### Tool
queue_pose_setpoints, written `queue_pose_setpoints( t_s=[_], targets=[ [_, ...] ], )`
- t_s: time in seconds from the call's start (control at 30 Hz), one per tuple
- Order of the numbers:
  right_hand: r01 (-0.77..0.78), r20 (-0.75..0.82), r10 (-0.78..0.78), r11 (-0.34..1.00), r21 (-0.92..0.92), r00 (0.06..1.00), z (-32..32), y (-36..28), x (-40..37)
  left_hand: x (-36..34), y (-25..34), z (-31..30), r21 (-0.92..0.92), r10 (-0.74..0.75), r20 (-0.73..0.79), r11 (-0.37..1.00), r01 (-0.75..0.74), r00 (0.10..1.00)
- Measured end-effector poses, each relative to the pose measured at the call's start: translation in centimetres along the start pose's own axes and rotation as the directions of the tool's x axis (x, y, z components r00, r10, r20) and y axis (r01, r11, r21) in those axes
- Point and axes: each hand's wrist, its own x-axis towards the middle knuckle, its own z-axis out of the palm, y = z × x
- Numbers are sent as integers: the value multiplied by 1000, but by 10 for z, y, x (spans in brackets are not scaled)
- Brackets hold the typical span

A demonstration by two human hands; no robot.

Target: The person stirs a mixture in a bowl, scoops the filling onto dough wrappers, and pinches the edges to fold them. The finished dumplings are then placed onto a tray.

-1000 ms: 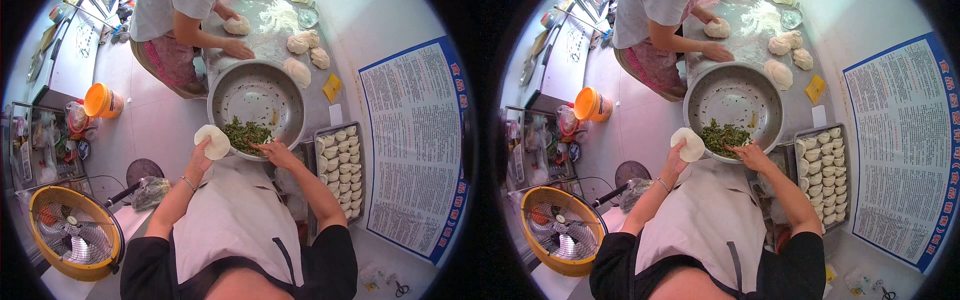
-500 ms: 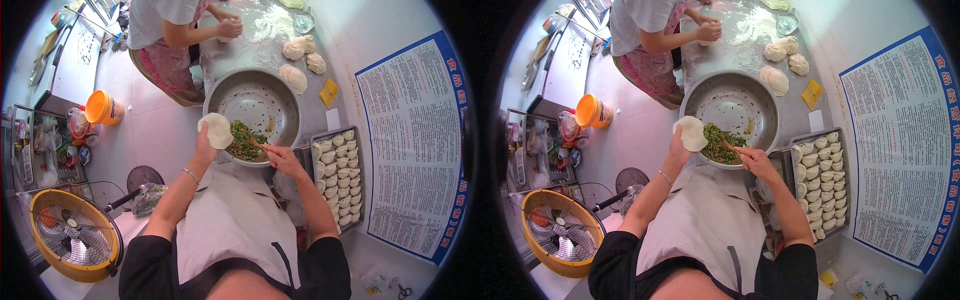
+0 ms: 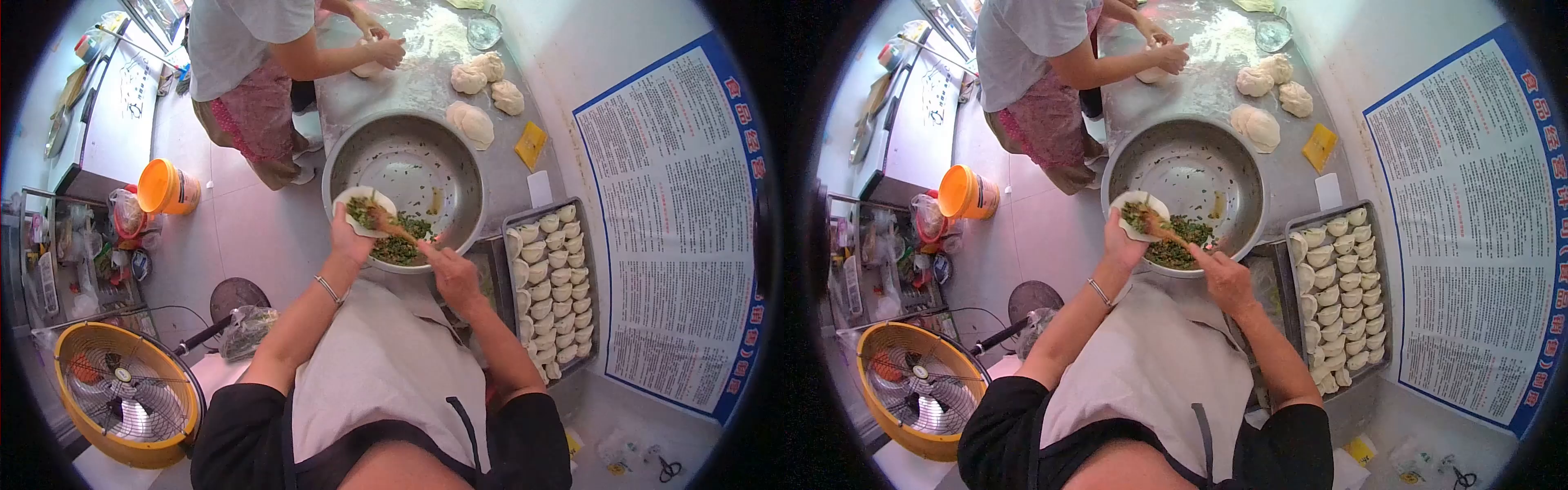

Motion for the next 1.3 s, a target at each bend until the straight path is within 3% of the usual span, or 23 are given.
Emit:
queue_pose_setpoints(
  t_s=[0.03,0.07,0.17,0.27,0.37,0.47,0.57,0.6,0.67,0.77,0.87,0.93,0.97,1.07,1.13,1.17,1.3],
  targets=[
    [6,-18,-5,999,43,1000,-7,2,4,0,11,-1,31,27,60,999,-28,998],
    [10,-35,-7,996,86,999,-11,5,7,1,21,-2,36,62,3,997,-62,998],
    [-38,141,54,993,-111,989,9,39,17,1,47,-23,78,80,36,993,-83,996],
    [-114,404,213,961,-253,890,35,30,49,-21,59,-14,84,102,34,991,-105,994],
    [-84,462,205,959,-269,863,60,29,59,-22,67,-36,80,140,55,986,-144,989],
    [-125,569,210,975,-184,795,41,21,50,-29,74,-42,70,144,11,987,-145,989],
    [-218,628,120,973,82,769,39,52,43,-30,75,-51,69,157,-9,985,-156,988],
    [-431,677,226,890,149,701,39,57,42,-30,74,-51,73,165,-19,984,-163,986],
    [-781,788,360,581,229,499,42,63,39,-29,77,-54,74,172,-24,983,-170,985],
    [-771,729,374,547,325,573,16,41,38,-22,80,-59,88,173,8,981,-173,985],
    [-650,600,320,590,480,733,2,35,26,-17,74,-52,145,186,47,971,-191,981],
    [-608,544,304,567,556,782,-6,27,23,-10,60,-40,188,176,72,964,-187,982],
    [-584,514,298,555,592,804,-8,24,22,-9,52,-35,171,128,75,975,-139,989],
    [-360,235,273,700,616,933,6,3,23,-16,27,-7,127,-24,94,992,12,995],
    [-81,-6,84,979,188,996,19,-6,19,-20,13,4,103,-78,30,992,75,996],
    [45,-81,-51,996,-75,995,25,-7,16,-21,8,8,91,-106,-2,990,106,994],
    [20,-48,-24,995,-100,999,28,-5,6,-16,-3,2,-26,-117,-49,993,116,992]
  ],
)
